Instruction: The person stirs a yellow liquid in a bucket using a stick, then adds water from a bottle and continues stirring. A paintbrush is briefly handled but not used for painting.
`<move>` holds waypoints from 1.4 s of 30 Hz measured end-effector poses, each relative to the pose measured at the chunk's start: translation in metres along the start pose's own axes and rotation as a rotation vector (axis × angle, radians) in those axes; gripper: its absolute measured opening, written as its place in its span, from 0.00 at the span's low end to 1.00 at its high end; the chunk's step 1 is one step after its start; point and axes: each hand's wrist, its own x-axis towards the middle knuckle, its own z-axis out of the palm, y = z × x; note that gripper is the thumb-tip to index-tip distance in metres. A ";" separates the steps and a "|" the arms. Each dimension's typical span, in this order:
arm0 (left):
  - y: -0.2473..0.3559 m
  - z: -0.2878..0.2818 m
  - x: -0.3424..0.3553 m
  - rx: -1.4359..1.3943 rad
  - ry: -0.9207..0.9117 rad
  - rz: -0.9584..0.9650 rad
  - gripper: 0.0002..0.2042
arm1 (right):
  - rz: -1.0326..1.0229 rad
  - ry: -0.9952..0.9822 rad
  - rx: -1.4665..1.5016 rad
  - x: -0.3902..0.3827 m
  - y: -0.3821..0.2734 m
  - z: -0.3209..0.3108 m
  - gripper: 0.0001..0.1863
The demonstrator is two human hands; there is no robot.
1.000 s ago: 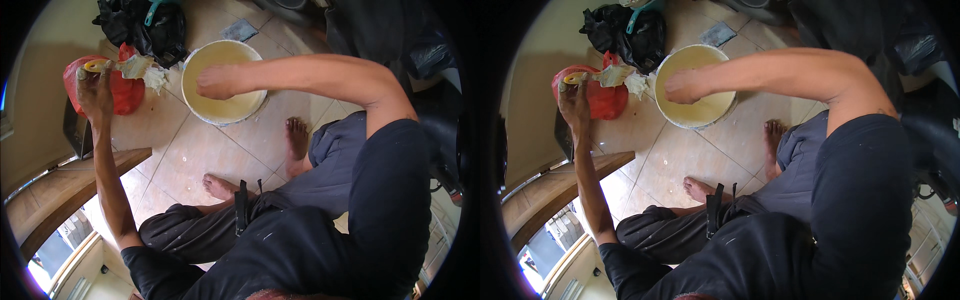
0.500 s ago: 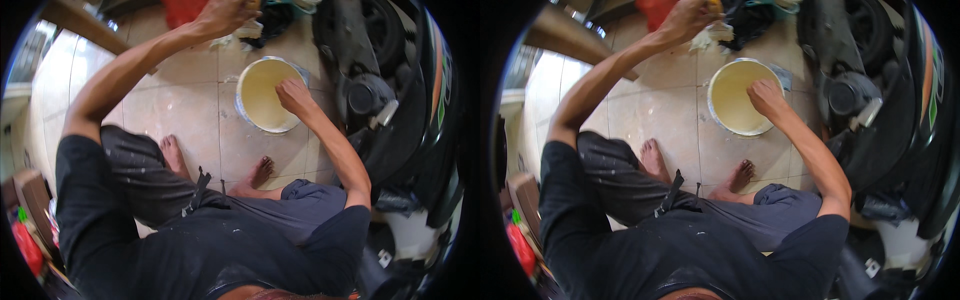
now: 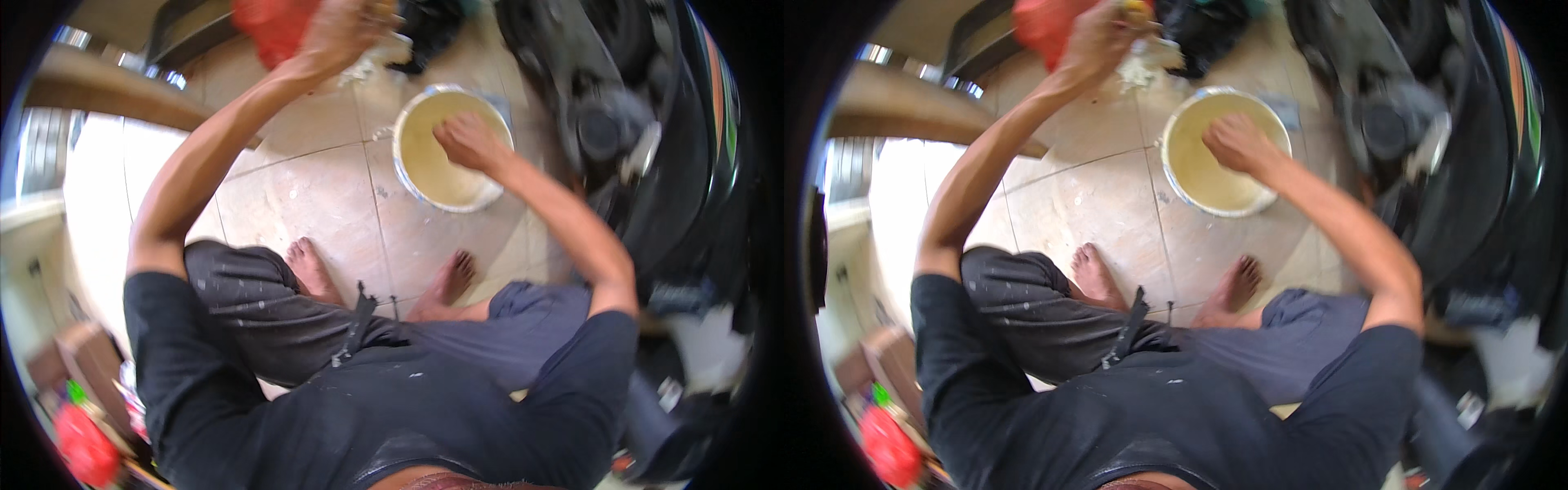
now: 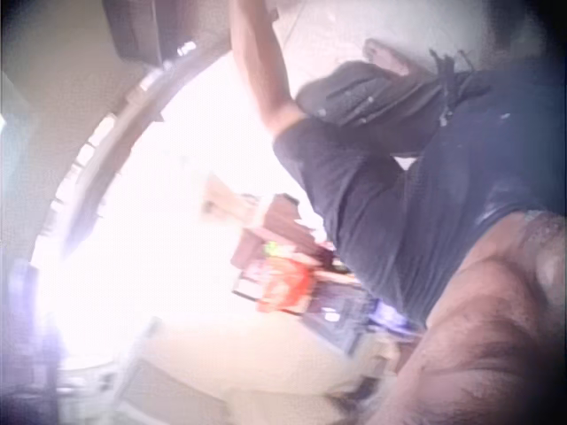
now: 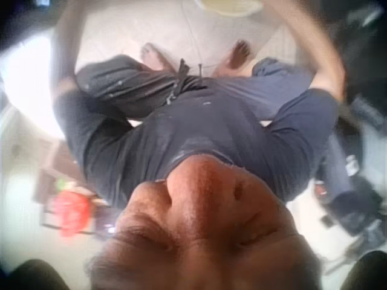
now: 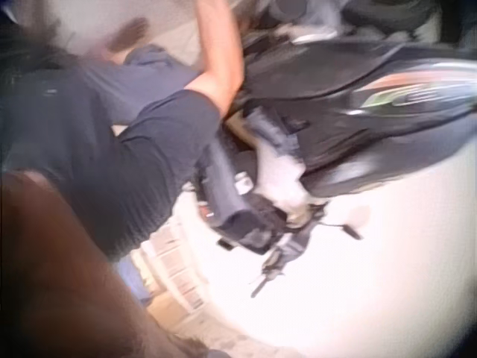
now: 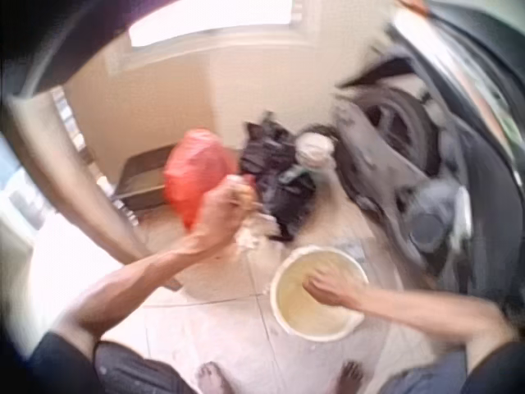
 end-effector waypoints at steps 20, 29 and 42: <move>-0.018 0.007 -0.010 -0.092 -0.280 -0.179 0.11 | -0.048 0.203 0.087 0.003 0.011 -0.002 0.06; -0.019 0.000 -0.010 0.148 -0.231 -0.049 0.11 | -0.169 -0.193 0.282 -0.013 -0.017 -0.051 0.04; 0.005 0.003 -0.024 -0.022 -0.141 -0.055 0.10 | -0.029 -0.382 0.027 0.009 -0.028 -0.050 0.04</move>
